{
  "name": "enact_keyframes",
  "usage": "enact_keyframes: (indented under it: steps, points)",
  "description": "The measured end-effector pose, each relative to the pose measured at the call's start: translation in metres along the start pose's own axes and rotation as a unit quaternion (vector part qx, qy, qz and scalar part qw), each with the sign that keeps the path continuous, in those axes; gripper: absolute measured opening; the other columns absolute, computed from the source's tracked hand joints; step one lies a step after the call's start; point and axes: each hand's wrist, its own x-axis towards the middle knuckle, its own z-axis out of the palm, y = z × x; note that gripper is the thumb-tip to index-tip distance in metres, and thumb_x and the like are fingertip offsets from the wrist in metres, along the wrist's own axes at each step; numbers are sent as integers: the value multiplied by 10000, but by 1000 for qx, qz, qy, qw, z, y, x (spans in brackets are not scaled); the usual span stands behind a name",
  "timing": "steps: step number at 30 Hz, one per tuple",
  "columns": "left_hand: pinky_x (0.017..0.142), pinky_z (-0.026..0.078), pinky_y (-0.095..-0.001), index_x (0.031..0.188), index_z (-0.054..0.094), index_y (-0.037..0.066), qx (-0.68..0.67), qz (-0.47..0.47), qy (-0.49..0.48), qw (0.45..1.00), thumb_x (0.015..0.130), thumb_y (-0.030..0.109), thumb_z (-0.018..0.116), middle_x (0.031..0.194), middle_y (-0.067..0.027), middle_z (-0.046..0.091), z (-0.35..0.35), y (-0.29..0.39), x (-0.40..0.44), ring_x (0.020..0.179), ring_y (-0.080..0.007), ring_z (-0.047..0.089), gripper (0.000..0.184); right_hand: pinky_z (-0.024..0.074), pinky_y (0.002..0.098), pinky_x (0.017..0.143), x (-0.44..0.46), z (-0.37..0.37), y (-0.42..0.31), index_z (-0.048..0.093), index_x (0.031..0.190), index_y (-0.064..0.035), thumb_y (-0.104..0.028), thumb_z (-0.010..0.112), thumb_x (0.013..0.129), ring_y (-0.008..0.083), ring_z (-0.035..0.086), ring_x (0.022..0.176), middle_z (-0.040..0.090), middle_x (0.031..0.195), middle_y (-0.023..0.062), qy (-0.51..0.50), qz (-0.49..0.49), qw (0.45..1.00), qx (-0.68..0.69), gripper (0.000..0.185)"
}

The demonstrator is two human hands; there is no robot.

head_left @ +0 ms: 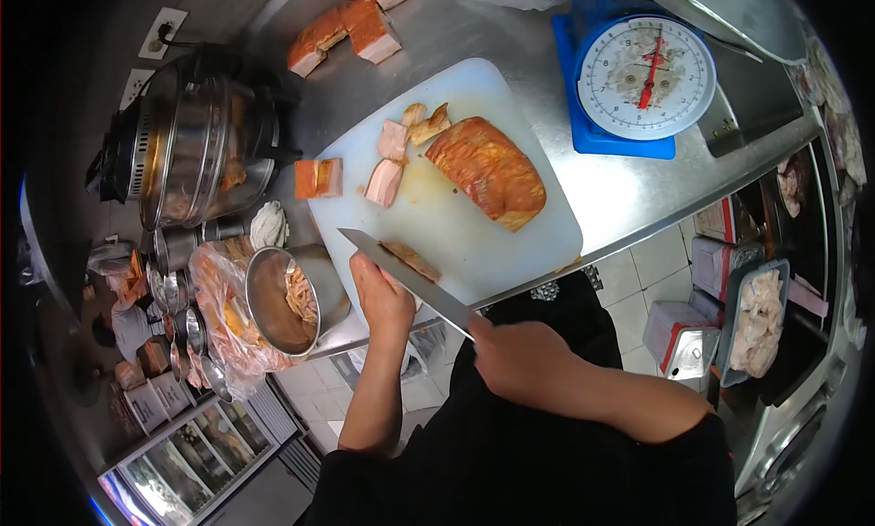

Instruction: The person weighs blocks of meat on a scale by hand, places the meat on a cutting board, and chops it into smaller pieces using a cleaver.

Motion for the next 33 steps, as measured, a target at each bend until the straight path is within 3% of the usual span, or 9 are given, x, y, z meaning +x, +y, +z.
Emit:
enact_keyframes:
  steps: [2,5,8,10,14,20,23,26,33]
  points:
    - [985,422,-494,1200,510,-52,-15,-17,14,1000,993,80,470,1117,-247,523,3,-2,-2,1094,-437,522,248,539,494,565,2,1,1,531,1070,44,-83,580,909,372,689,613,658,656,180,-37,41,998,6,211]
    - [987,421,-495,1226,506,-55,-10,0,8,1000,986,50,466,1124,-248,527,1,-2,1,1094,-441,521,265,540,507,587,23,13,9,537,1066,37,-86,577,913,384,691,633,658,663,191,17,-4,1000,14,200]
    - [976,430,-488,1264,497,-59,-17,10,16,1000,995,51,456,1131,-248,532,0,-1,2,1080,-433,529,293,539,519,608,20,9,8,538,1046,30,-98,581,915,399,688,646,657,664,197,37,-23,999,27,188]
    - [971,436,-483,1272,495,-61,-15,-2,17,1000,1002,60,453,1136,-249,534,2,-3,0,1075,-427,535,299,562,503,597,0,-6,3,535,1042,38,-81,559,898,422,700,667,671,700,230,-47,46,998,18,188]
    - [959,447,-472,1269,497,-67,-10,-7,8,1000,1028,104,454,1136,-248,540,1,-3,3,1061,-412,549,298,563,497,598,22,6,14,531,1044,45,-83,562,898,416,701,662,676,706,225,0,-9,1000,6,197]
    - [960,445,-469,1248,505,-68,-15,10,27,999,1046,138,459,1123,-248,546,2,-1,2,1059,-416,551,293,533,540,623,11,3,15,533,1041,31,-118,590,907,424,684,675,663,683,213,-42,62,997,19,209]
    - [962,443,-467,1248,508,-64,-9,-11,13,1000,1046,132,453,1132,-252,545,1,-1,3,1063,-420,548,286,539,544,640,32,10,22,541,1057,31,-127,587,910,429,690,694,676,714,223,-3,-8,1000,-6,221]
    - [963,442,-467,1245,512,-58,-8,-12,23,1000,1044,124,456,1129,-252,544,1,0,2,1060,-422,546,277,540,552,664,19,5,20,542,1063,33,-133,590,910,435,694,719,688,752,234,-45,26,999,15,231]
    - [960,442,-468,1235,518,-52,-27,-5,28,999,1037,114,466,1123,-250,547,1,-1,2,1054,-420,545,263,542,552,690,34,11,24,535,1070,38,-144,593,917,441,693,738,695,779,233,-29,42,999,9,245]
